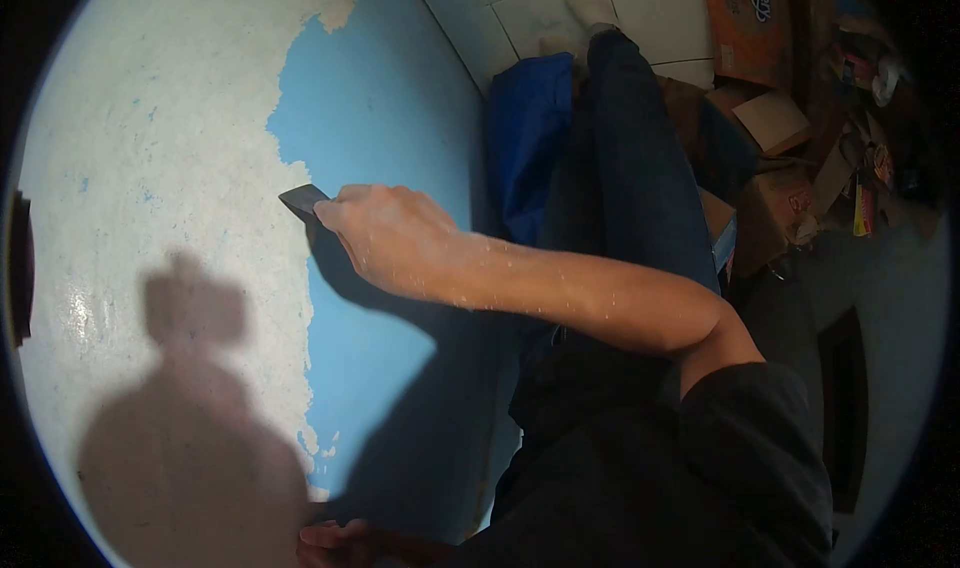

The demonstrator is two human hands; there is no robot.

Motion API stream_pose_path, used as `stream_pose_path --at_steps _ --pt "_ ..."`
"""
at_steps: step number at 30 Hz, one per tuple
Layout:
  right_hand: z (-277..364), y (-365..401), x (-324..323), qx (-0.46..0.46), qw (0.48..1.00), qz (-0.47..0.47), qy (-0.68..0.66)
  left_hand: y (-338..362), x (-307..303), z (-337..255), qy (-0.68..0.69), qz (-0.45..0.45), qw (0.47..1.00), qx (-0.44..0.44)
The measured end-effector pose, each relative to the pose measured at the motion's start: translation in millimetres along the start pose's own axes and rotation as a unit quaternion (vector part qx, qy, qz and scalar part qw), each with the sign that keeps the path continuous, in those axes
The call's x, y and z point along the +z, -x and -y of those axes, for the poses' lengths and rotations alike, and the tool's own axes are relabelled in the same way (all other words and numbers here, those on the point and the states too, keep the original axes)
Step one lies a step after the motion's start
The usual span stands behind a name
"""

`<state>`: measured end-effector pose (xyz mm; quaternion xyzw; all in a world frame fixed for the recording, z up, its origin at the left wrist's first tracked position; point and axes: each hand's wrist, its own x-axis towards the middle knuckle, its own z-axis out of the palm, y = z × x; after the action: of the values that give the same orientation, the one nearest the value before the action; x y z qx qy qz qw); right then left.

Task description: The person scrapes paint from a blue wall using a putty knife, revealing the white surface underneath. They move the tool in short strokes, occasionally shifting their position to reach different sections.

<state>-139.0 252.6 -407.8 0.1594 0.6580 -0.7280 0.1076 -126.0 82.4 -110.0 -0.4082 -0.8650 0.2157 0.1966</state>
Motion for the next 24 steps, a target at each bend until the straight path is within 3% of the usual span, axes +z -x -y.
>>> stream_pose_path --at_steps 4,7,10,14,18,19,21,23,24 --pt "-15 -23 -5 0.028 1.000 0.000 0.012 -10 8 -7 0.011 -0.035 0.999 -0.021" --pt "-11 -15 -6 -0.005 1.000 -0.006 0.014 -21 -12 2 0.085 0.141 0.983 0.083" --pt "-9 -8 0 -0.013 1.000 -0.015 0.008 7 -2 9 0.004 -0.037 0.999 0.019" --pt "-31 -38 -1 0.051 0.998 -0.018 0.031 -6 2 -7 -0.009 -0.020 0.999 -0.035" --pt "-11 -8 1 -0.028 0.999 -0.021 0.012 1 0 -1 -0.035 -0.020 0.998 -0.038" --pt "-8 -3 2 -0.010 1.000 -0.014 0.010 -2 0 -3 -0.027 -0.013 0.999 -0.043" --pt "-18 -18 2 -0.007 0.999 -0.027 0.022 -19 0 -35 -0.148 0.040 0.948 -0.280" --pt "-19 -26 0 -0.007 0.999 -0.028 0.032 -24 2 -39 -0.129 0.046 0.947 -0.292" --pt "-17 -27 -3 -0.006 0.999 -0.021 0.035 -17 0 -24 -0.050 0.030 0.981 -0.187"
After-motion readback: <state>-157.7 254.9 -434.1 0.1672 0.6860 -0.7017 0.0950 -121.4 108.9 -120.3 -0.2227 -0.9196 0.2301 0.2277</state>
